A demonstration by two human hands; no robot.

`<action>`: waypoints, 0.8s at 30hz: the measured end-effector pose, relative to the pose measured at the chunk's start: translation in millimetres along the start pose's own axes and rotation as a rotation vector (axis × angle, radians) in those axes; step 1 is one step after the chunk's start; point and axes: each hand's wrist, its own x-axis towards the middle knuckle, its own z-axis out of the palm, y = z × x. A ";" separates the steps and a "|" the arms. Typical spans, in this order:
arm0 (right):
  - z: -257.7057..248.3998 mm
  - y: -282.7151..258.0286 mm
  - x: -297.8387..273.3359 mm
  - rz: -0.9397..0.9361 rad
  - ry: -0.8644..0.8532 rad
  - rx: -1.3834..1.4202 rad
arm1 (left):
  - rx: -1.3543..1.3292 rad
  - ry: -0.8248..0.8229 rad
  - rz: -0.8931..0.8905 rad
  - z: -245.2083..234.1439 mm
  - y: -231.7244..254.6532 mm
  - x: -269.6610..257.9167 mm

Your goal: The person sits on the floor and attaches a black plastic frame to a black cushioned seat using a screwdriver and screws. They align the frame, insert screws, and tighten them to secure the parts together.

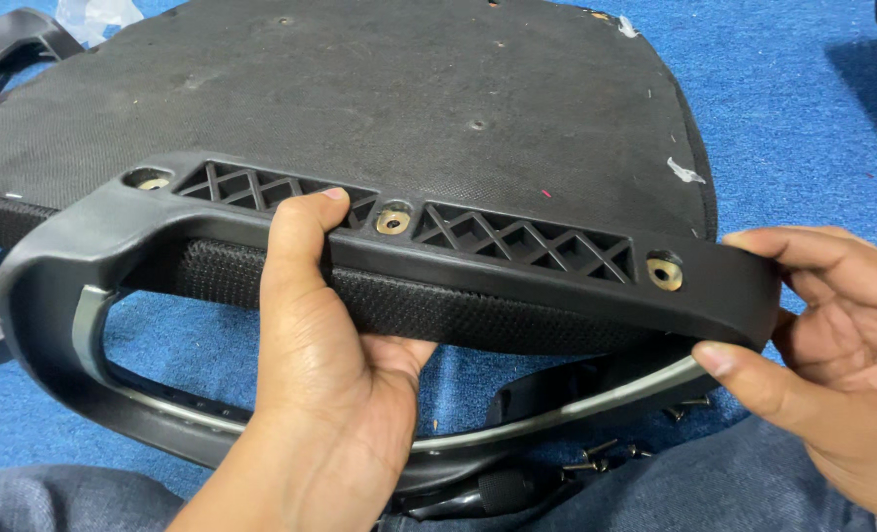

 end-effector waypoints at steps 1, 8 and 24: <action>0.4 -0.4 0.0 -0.001 0.003 0.008 | 0.009 0.025 0.003 0.3 0.2 0.5; -2.7 2.4 -1.0 0.022 -0.005 -0.001 | -0.020 0.019 -0.027 3.7 1.2 0.0; 2.8 -5.8 -1.1 0.080 0.039 0.083 | -0.030 0.102 -0.066 9.5 6.3 -6.0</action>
